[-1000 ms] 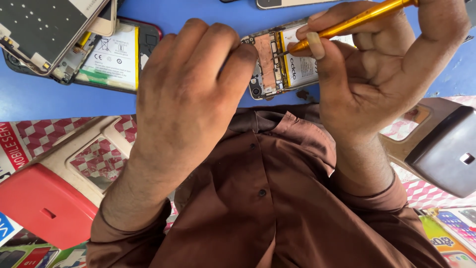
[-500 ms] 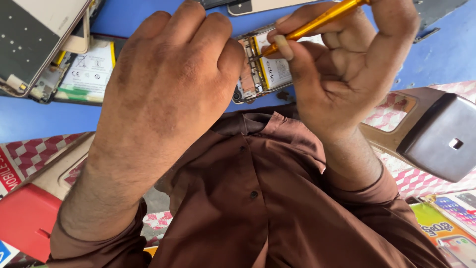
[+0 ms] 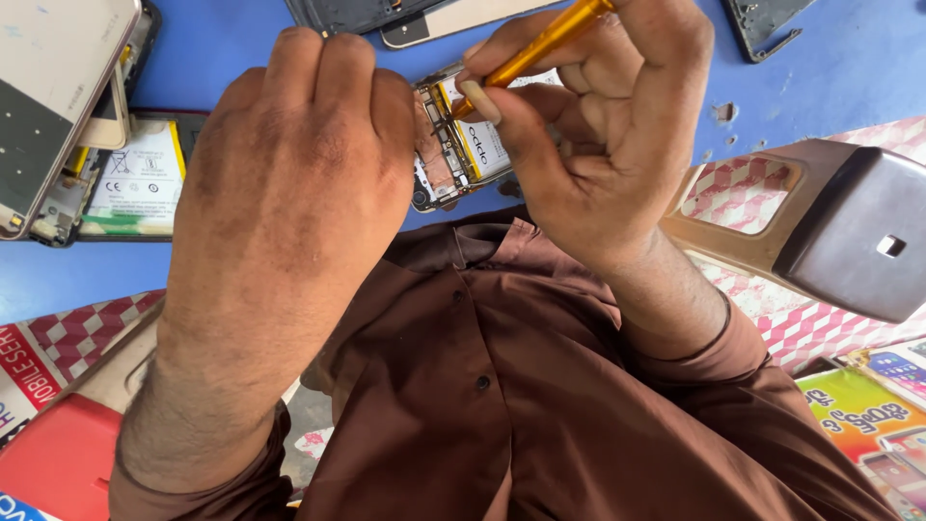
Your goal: The person inspects a gold-colored smartphone, then uses a screwdriver to remove screws from the internal frame of an open Oppo smartphone. The person continues to unscrew multiple fasteners around the battery and motherboard area.
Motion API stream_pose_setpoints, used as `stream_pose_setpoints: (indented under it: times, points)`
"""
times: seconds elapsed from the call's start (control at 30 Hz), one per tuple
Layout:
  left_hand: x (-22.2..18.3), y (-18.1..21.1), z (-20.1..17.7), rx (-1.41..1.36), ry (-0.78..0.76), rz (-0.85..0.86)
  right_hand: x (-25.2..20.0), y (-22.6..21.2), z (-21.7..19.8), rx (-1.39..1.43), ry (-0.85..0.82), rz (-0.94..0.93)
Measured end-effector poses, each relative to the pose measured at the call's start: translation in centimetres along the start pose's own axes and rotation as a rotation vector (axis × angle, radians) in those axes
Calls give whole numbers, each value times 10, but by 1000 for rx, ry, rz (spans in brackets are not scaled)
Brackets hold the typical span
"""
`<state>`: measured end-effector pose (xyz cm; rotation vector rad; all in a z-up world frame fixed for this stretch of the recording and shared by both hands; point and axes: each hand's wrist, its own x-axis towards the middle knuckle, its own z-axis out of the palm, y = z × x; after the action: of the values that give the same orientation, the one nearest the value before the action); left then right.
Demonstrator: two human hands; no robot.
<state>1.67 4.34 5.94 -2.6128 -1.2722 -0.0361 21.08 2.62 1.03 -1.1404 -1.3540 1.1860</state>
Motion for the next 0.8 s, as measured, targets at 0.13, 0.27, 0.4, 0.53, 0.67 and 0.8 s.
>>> stream_pose_setpoints:
  times: [0.13, 0.27, 0.4, 0.53, 0.67, 0.8]
  points:
    - [2, 4, -2, 3, -45, -40, -5, 13, -4, -114, -95, -250]
    - [2, 10, -4, -25, -69, -104, -3, 14, -5, -115, -106, -288]
    - [-4, 14, -3, -83, -2, -165, -2, 4, -2, -24, -27, -109]
    - [-5, 12, 0, -212, 74, -168, -3, 7, -4, 52, 195, -37]
    - [6, 23, 11, -321, 199, -114, -15, 20, -26, 86, 432, -414]
    - [31, 51, 27, -420, 300, 19, -38, 31, -79, 162, 751, -301]
